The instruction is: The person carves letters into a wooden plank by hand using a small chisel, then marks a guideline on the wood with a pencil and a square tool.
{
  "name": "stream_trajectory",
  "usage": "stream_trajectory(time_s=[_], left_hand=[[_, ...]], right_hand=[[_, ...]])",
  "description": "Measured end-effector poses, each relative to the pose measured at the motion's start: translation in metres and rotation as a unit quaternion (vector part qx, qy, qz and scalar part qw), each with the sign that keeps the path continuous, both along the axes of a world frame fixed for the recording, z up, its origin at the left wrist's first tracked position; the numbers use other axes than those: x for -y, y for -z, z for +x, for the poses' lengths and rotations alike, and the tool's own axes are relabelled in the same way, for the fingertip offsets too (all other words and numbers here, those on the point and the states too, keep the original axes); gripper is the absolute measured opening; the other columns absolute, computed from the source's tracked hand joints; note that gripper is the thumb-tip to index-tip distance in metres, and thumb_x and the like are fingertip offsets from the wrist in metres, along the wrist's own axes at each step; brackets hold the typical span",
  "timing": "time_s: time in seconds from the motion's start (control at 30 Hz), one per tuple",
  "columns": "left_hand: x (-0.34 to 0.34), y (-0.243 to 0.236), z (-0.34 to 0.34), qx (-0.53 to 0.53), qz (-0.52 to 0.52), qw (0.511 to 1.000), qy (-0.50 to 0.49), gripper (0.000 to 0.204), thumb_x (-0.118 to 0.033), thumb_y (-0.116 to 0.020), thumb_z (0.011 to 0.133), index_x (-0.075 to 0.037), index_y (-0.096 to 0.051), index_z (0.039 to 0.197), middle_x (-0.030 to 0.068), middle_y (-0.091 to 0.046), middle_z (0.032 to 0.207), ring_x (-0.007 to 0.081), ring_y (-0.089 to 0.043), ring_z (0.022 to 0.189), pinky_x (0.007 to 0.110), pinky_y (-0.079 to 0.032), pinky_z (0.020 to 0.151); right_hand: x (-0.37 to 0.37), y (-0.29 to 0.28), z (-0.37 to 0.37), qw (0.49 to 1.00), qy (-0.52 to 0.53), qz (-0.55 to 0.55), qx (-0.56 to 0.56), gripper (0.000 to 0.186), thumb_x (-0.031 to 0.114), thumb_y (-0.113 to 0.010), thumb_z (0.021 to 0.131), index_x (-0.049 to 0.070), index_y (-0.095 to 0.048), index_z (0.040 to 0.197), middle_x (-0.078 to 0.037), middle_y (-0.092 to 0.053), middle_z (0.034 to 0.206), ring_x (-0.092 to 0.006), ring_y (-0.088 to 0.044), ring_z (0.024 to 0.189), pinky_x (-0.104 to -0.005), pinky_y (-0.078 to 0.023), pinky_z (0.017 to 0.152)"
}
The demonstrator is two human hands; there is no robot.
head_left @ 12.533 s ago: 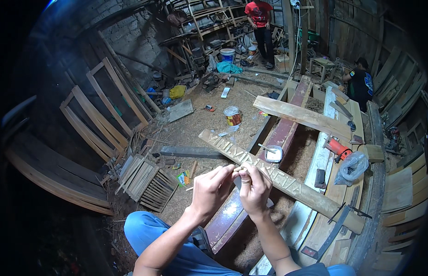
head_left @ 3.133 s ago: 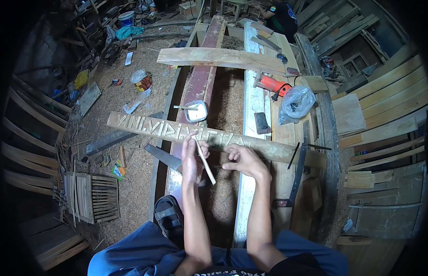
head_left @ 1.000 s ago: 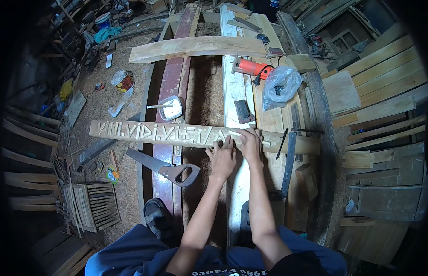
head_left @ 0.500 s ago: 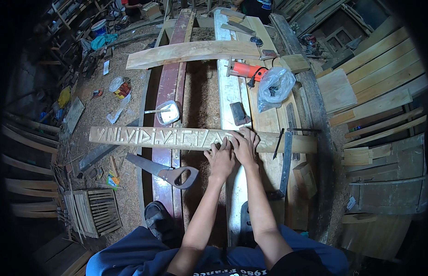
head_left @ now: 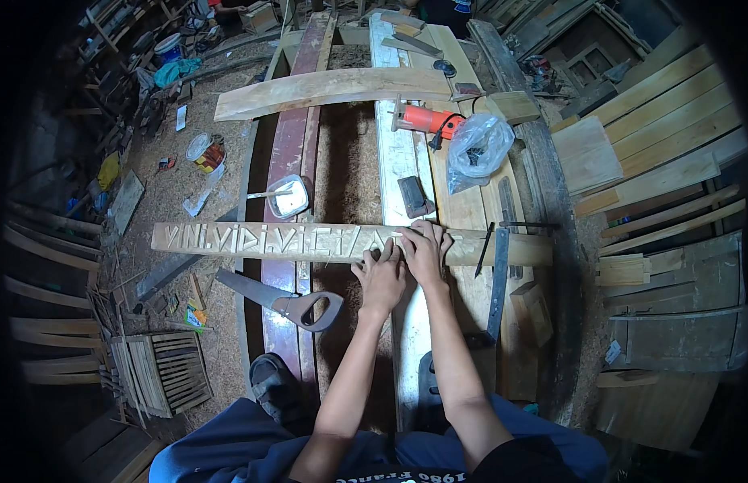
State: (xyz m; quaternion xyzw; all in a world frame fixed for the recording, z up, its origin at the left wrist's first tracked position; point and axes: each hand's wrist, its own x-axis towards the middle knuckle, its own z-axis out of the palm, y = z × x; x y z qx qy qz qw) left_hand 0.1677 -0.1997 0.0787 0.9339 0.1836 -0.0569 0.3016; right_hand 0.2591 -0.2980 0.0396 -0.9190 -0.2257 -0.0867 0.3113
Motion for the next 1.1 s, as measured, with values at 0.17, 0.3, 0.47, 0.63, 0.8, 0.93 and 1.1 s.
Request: stream_trajectory(time_s=[0.17, 0.3, 0.47, 0.63, 0.8, 0.93, 1.1], left_hand=[[-0.0013, -0.0019, 0.0004, -0.012, -0.014, 1.000, -0.001, 0.047, -0.027, -0.058, 0.101, -0.016, -0.059, 0.147, 0.0013, -0.044, 0.165, 0.0425, -0.038, 0.141, 0.081, -0.023, 0.107], [-0.0012, -0.0020, 0.0002, -0.013, -0.007, 1.000, -0.001, 0.047, -0.028, -0.058, 0.101, -0.015, -0.059, 0.147, 0.0009, -0.043, 0.165, 0.0422, -0.038, 0.141, 0.080, -0.024, 0.107], [0.0030, -0.0010, 0.0009, -0.009, 0.001, 1.000, 0.001, 0.048, -0.028, -0.059, 0.100, -0.013, -0.059, 0.146, 0.0018, -0.041, 0.166, 0.0405, -0.038, 0.138, 0.078, -0.025, 0.108], [0.0028, -0.0012, 0.0010, -0.017, -0.001, 1.000, 0.004, 0.050, -0.028, -0.059, 0.099, -0.012, -0.059, 0.146, 0.0025, -0.039, 0.167, 0.0410, -0.038, 0.138, 0.077, -0.025, 0.108], [0.0014, -0.0006, 0.0007, -0.022, -0.006, 1.000, 0.018, 0.052, -0.028, -0.057, 0.099, -0.012, -0.057, 0.148, 0.0029, -0.036, 0.169, 0.0420, -0.038, 0.139, 0.078, -0.024, 0.108], [0.0020, -0.0006, 0.0011, -0.027, -0.018, 0.999, 0.012, 0.053, -0.027, -0.055, 0.100, -0.012, -0.055, 0.151, 0.0024, -0.035, 0.170, 0.0424, -0.037, 0.141, 0.079, -0.022, 0.108], [-0.0026, -0.0022, 0.0011, -0.029, -0.035, 0.999, 0.009, 0.054, -0.027, -0.053, 0.102, -0.012, -0.052, 0.153, 0.0018, -0.035, 0.170, 0.0420, -0.036, 0.142, 0.082, -0.019, 0.109]], right_hand=[[-0.0036, 0.0018, 0.0016, 1.000, 0.003, -0.007, -0.007, 0.017, 0.021, -0.076, 0.089, 0.022, -0.083, 0.104, -0.004, -0.065, 0.117, -0.0260, -0.052, 0.120, -0.0500, -0.029, 0.106], [-0.0055, -0.0010, 0.0018, 0.999, 0.000, -0.012, -0.030, 0.017, 0.022, -0.076, 0.089, 0.023, -0.083, 0.104, -0.003, -0.065, 0.116, -0.0258, -0.052, 0.119, -0.0504, -0.029, 0.105], [-0.0032, 0.0029, 0.0012, 1.000, 0.012, -0.013, -0.006, 0.016, 0.022, -0.075, 0.089, 0.023, -0.083, 0.104, -0.003, -0.065, 0.116, -0.0256, -0.052, 0.120, -0.0510, -0.029, 0.105], [-0.0054, 0.0030, -0.0020, 1.000, 0.022, -0.012, 0.003, 0.016, 0.023, -0.075, 0.089, 0.024, -0.082, 0.104, -0.002, -0.066, 0.117, -0.0255, -0.052, 0.120, -0.0514, -0.028, 0.106], [-0.0055, 0.0043, -0.0023, 0.999, 0.030, -0.011, -0.002, 0.016, 0.023, -0.075, 0.089, 0.024, -0.082, 0.103, -0.001, -0.066, 0.117, -0.0251, -0.051, 0.121, -0.0517, -0.028, 0.106], [-0.0069, 0.0067, -0.0027, 0.999, 0.034, -0.005, -0.002, 0.016, 0.023, -0.075, 0.089, 0.024, -0.082, 0.103, -0.001, -0.067, 0.118, -0.0251, -0.052, 0.121, -0.0519, -0.028, 0.106], [-0.0066, 0.0068, -0.0042, 0.999, 0.037, -0.002, -0.005, 0.016, 0.023, -0.075, 0.089, 0.024, -0.082, 0.104, -0.002, -0.066, 0.119, -0.0254, -0.051, 0.122, -0.0519, -0.028, 0.106]])
